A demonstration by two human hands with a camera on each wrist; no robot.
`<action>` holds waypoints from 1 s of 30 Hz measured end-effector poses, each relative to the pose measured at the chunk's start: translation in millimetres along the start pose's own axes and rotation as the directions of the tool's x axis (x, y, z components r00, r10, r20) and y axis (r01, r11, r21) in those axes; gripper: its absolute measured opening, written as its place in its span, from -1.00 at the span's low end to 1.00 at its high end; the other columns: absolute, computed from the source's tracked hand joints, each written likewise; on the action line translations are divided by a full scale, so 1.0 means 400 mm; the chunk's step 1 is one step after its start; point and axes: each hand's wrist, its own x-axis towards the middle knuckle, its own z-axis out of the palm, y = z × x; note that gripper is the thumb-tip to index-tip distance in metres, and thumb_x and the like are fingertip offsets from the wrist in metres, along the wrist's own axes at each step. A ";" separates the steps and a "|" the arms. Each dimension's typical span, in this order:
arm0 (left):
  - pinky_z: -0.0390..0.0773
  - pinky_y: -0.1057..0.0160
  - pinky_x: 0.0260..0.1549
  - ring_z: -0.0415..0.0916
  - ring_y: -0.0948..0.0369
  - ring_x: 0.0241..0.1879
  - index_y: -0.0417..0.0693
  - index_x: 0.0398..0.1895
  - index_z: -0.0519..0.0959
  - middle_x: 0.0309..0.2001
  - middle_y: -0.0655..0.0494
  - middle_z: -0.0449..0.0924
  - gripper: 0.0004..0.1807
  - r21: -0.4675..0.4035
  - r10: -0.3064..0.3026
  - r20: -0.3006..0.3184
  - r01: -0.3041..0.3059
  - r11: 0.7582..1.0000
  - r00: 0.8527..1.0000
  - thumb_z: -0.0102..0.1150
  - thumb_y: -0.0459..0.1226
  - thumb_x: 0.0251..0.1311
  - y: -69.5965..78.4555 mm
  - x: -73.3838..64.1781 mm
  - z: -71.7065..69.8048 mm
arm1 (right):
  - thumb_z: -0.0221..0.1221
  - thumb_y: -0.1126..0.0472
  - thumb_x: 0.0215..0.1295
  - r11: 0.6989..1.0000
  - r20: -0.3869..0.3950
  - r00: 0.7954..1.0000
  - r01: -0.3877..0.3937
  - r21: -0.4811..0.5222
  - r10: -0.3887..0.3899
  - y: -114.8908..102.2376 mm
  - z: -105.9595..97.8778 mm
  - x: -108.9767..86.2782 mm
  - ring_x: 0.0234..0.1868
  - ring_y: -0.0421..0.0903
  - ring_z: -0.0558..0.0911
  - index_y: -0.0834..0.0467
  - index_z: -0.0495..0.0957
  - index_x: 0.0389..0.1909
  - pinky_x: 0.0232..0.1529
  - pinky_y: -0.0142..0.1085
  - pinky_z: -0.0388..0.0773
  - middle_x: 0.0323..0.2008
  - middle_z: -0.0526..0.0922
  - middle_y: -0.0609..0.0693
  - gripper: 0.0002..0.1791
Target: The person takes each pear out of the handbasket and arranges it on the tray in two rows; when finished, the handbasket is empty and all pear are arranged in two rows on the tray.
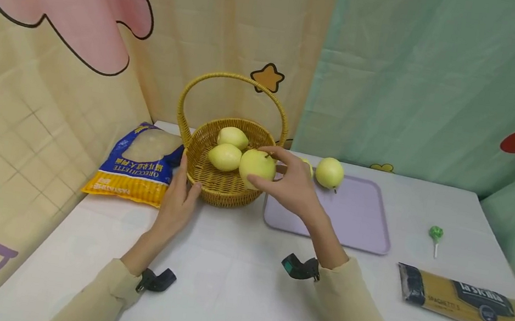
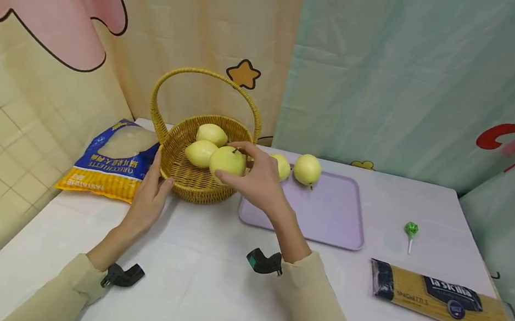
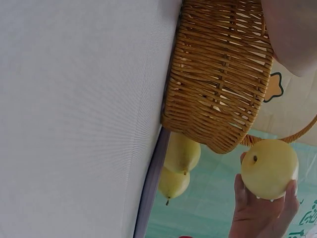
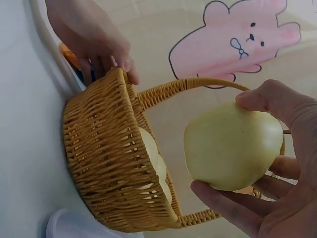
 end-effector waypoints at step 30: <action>-0.03 -0.26 0.62 -0.11 -0.15 0.68 0.07 0.75 -0.35 0.72 -0.15 -0.17 -0.16 0.004 -0.002 0.021 0.002 1.000 1.000 -0.12 -0.16 0.65 -0.007 0.003 -0.003 | 0.42 -0.13 0.31 0.933 -0.337 0.901 -0.335 -0.135 0.275 0.145 -0.321 -0.088 0.13 0.26 0.68 0.25 0.48 0.41 -0.33 -0.52 0.66 0.36 0.56 0.26 -0.21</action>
